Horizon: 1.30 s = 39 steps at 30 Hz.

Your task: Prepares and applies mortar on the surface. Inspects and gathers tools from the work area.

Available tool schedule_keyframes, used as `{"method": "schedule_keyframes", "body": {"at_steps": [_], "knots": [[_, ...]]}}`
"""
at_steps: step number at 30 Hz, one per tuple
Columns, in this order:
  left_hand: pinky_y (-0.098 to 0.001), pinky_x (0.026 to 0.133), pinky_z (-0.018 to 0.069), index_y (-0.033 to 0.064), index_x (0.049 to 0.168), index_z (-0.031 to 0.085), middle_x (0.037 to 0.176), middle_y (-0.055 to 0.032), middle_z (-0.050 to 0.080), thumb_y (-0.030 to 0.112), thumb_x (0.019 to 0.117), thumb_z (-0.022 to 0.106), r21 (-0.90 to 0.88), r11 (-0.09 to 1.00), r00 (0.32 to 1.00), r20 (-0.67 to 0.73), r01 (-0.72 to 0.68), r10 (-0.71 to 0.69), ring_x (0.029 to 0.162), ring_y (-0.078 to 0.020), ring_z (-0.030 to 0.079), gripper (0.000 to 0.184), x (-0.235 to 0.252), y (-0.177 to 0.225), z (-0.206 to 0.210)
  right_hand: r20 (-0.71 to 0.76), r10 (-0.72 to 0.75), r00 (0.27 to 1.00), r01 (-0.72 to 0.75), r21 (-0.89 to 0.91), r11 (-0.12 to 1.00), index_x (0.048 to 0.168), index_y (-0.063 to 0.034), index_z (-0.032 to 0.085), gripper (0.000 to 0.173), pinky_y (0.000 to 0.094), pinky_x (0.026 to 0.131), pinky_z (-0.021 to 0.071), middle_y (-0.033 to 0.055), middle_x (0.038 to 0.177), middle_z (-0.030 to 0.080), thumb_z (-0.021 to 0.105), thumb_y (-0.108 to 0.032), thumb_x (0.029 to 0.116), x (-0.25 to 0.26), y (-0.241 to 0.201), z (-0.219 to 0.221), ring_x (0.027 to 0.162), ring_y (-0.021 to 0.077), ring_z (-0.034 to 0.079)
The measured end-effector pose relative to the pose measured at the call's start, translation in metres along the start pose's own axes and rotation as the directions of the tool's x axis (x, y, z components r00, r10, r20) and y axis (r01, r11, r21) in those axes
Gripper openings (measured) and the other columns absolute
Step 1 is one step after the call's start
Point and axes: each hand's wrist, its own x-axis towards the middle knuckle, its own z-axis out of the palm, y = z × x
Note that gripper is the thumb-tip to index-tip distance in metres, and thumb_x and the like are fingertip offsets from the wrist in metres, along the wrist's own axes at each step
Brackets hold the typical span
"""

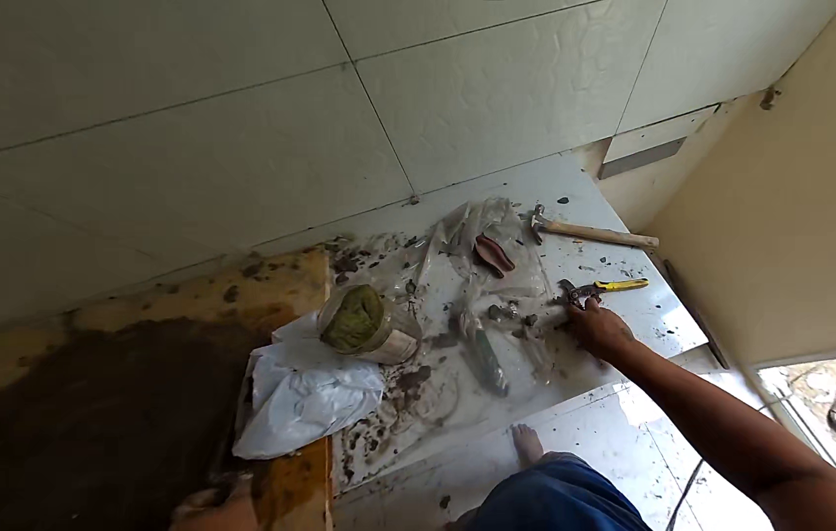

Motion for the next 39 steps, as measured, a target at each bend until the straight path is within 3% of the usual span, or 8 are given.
{"method": "schedule_keyframes", "body": {"at_steps": [5, 9, 13, 20, 25, 30, 35, 39], "knots": [[-0.0613, 0.096, 0.0505, -0.0024, 0.114, 0.071, 0.11, -0.0242, 0.071, 0.028, 0.102, 0.063, -0.238, 0.885, 0.848, 0.27, -0.4, 0.456, 0.106, -0.0394, 0.068, 0.034, -0.122, 0.143, 0.018, -0.12, -0.052, 0.991, 0.065, 0.107, 0.992, 0.129, -0.0099, 0.063, 0.031, 0.0563, 0.087, 0.0554, 0.0265, 0.134, 0.056, 0.049, -0.011, 0.1011, -0.008, 0.014, -0.014, 0.103, 0.0418, 0.068], [-0.0574, 0.103, 0.0488, 0.0081, 0.135, 0.063, 0.129, -0.0168, 0.067, 0.059, 0.0996, 0.054, -0.008, 0.809, 0.625, 0.631, -0.588, 0.46, 0.122, -0.0335, 0.063, 0.062, -0.173, 0.256, 0.066, -0.374, -0.047, 0.926, 0.156, 0.267, 0.951, 0.126, -0.0067, 0.065, 0.028, 0.0617, 0.086, 0.0549, 0.0264, 0.126, 0.061, 0.057, -0.012, 0.1003, -0.015, 0.031, -0.056, 0.102, 0.0434, 0.067], [-0.0582, 0.095, 0.0525, 0.0013, 0.129, 0.062, 0.126, -0.0191, 0.067, 0.061, 0.0965, 0.056, 0.185, 0.788, 0.687, 0.629, -0.587, 0.364, 0.119, -0.0348, 0.065, 0.068, -0.181, 0.307, 0.092, -0.55, 0.039, 0.834, 0.116, 0.244, 0.963, 0.123, -0.011, 0.069, 0.025, 0.0648, 0.075, 0.0555, 0.0288, 0.128, 0.057, 0.059, -0.013, 0.0997, 0.027, 0.068, -0.1, 0.092, 0.0462, 0.067], [-0.0528, 0.092, 0.0558, 0.003, 0.153, 0.034, 0.124, -0.0176, 0.068, 0.043, 0.0878, 0.069, 0.209, 0.863, 0.78, 0.56, -0.459, 0.279, 0.114, -0.0329, 0.068, 0.084, -0.174, 0.301, 0.11, -0.618, 0.011, 0.786, 0.097, 0.141, 0.985, 0.114, -0.007, 0.071, 0.021, 0.0629, 0.073, 0.0561, 0.0263, 0.126, 0.059, 0.059, -0.014, 0.0986, 0.08, 0.063, -0.149, 0.09, 0.0446, 0.069], [-0.0527, 0.093, 0.054, 0.0062, 0.139, 0.057, 0.118, -0.0159, 0.069, 0.036, 0.0879, 0.074, -0.187, 0.949, 0.678, 0.665, -0.256, 0.314, 0.108, -0.0296, 0.067, 0.061, -0.156, 0.278, 0.084, -0.673, -0.043, 0.738, 0.127, 0.076, 0.989, 0.115, -0.0072, 0.073, 0.025, 0.0612, 0.076, 0.0579, 0.028, 0.134, 0.055, 0.057, -0.003, 0.097, 0.095, 0.059, -0.177, 0.094, 0.0457, 0.069], [-0.0354, 0.061, 0.0534, 0.005, 0.134, 0.054, 0.096, -0.0117, 0.061, 0.018, 0.0998, 0.056, -0.518, 0.854, 0.656, 0.628, -0.05, 0.419, 0.07, -0.019, 0.061, 0.036, -0.145, 0.338, 0.069, -0.548, -0.196, 0.814, 0.159, -0.114, 0.981, 0.113, -0.0014, 0.072, 0.02, 0.0624, 0.081, 0.0577, 0.0301, 0.138, 0.051, 0.057, -0.002, 0.0991, 0.165, 0.076, -0.155, 0.104, 0.0484, 0.065], [-0.0531, 0.095, 0.0534, 0.0022, 0.141, 0.049, 0.121, -0.018, 0.067, 0.047, 0.0928, 0.069, -0.329, 0.885, 0.758, 0.467, -0.328, 0.455, 0.112, -0.0316, 0.067, 0.068, -0.118, 0.438, 0.1, -0.23, -0.17, 0.958, 0.122, -0.208, 0.971, 0.126, 0.0019, 0.066, 0.031, 0.0643, 0.094, 0.0529, 0.0301, 0.151, 0.042, 0.05, -0.002, 0.0998, 0.19, 0.061, -0.147, 0.122, 0.0496, 0.059], [-0.0539, 0.098, 0.0537, 0.002, 0.15, 0.041, 0.139, -0.0206, 0.058, 0.05, 0.0844, 0.077, -0.092, 0.891, 0.784, 0.442, -0.444, 0.436, 0.122, -0.0352, 0.063, 0.088, -0.106, 0.478, 0.14, -0.162, -0.075, 0.984, 0.031, -0.261, 0.965, 0.127, 0.002, 0.065, 0.035, 0.0654, 0.093, 0.0534, 0.0307, 0.152, 0.041, 0.063, -0.004, 0.0919, 0.193, 0.05, -0.147, 0.124, 0.0499, 0.057]]}}
